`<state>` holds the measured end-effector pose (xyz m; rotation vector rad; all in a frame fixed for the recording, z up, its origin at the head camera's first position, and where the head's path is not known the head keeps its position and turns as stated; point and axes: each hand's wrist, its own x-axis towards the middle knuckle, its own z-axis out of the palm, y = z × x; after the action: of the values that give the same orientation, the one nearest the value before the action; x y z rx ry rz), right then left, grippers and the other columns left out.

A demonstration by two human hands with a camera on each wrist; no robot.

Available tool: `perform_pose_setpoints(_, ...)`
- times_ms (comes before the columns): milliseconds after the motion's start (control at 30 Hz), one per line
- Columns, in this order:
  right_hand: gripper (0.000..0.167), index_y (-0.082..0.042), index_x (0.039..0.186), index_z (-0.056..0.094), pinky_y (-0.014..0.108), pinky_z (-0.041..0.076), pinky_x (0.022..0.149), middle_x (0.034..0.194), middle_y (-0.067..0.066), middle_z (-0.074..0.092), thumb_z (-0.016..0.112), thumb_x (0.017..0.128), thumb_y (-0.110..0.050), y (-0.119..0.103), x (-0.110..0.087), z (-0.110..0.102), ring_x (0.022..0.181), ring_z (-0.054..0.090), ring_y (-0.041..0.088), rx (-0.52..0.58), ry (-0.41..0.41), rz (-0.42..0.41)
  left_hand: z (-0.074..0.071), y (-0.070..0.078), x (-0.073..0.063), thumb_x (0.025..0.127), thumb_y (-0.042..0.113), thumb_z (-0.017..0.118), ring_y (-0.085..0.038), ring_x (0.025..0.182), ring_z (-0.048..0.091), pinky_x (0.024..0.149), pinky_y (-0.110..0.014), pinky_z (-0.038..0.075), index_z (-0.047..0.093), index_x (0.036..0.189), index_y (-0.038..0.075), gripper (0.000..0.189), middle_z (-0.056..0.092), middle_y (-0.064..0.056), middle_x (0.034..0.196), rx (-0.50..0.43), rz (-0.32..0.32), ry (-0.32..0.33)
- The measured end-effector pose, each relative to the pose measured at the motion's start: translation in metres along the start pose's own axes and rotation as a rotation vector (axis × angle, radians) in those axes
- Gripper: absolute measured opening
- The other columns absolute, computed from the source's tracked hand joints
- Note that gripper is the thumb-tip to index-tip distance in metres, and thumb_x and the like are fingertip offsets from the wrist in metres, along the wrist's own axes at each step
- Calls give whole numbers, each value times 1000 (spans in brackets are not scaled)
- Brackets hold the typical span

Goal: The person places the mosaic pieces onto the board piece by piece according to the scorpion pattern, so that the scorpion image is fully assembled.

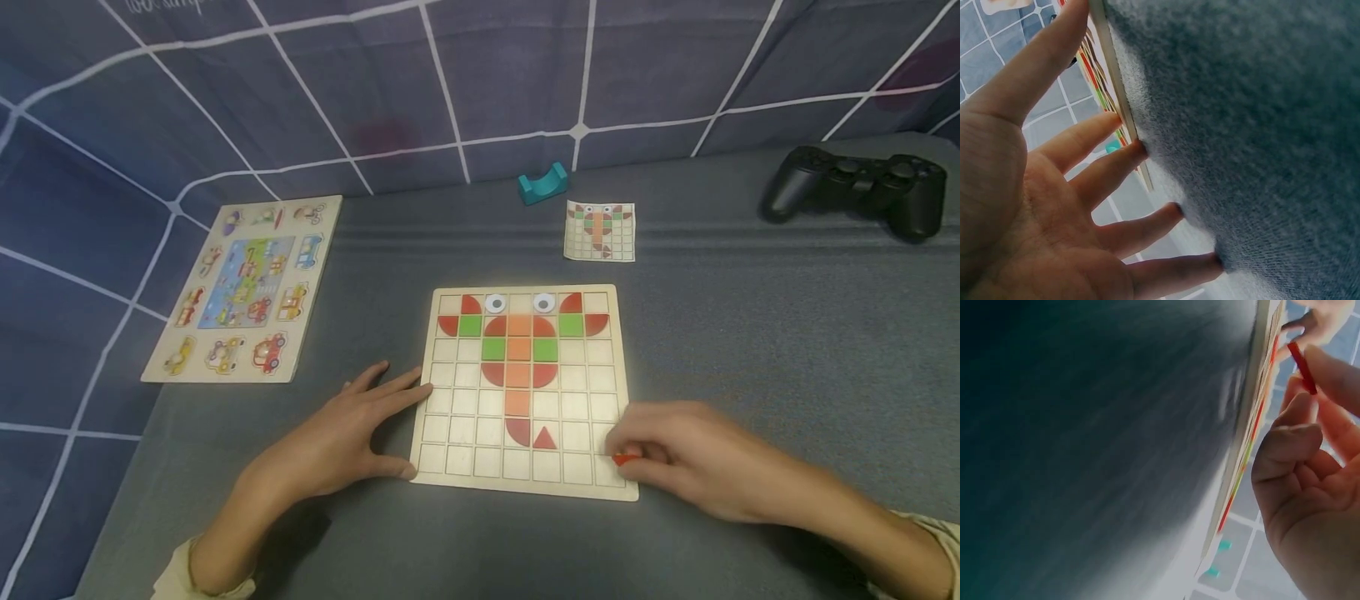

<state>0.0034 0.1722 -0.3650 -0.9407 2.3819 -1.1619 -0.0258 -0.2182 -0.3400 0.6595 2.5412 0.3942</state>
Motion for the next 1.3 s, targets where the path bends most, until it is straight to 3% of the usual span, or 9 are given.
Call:
perform_pose_setpoints(267,19,-27,91,68,23,47,59,79,-19,59,68,92,-8,-17,32,12,67,52,2,61,-28,13,-1,1,1,72,47,85,-45,144,18,103,-75,21,45,150,24,91,30,0,159,0,0,-4)
perform_pose_setpoints(433,18,-23,94,72,24,50,65,81,-21,62,67,91,-5,-22,43,18,72,55,1,37,-38,-2,-2,1,0,72,46,85,-45,144,18,103,-75,21,46,150,23,91,31,0,159,2,-1,-3)
perform_pose_setpoints(633,22,-23,81,66,23,46,63,73,-23,55,68,87,-3,-27,55,28,66,50,-2,-58,-31,-64,-2,1,-1,72,45,86,-45,144,18,104,-74,21,46,149,22,90,31,-2,159,-1,10,0)
perform_pose_setpoints(1033,23,-24,76,67,24,44,62,71,-23,55,70,83,-2,-28,59,33,63,47,-3,-187,4,-117,-1,1,-1,72,45,86,-45,144,19,104,-74,21,47,149,21,89,33,-2,158,-3,10,7)
perform_pose_setpoints(1200,28,-25,70,60,22,38,56,64,-22,45,70,79,0,-27,58,33,59,41,-2,-215,20,-96,-1,1,0,72,47,85,-45,144,19,104,-73,21,47,149,22,90,32,-2,159,-1,4,4)
perform_pose_setpoints(1300,26,-24,73,62,23,40,57,67,-21,47,73,79,-2,-27,57,33,61,44,-2,-218,15,-91,-1,1,0,72,46,85,-45,144,19,105,-73,21,47,149,22,90,32,-1,159,-2,4,5)
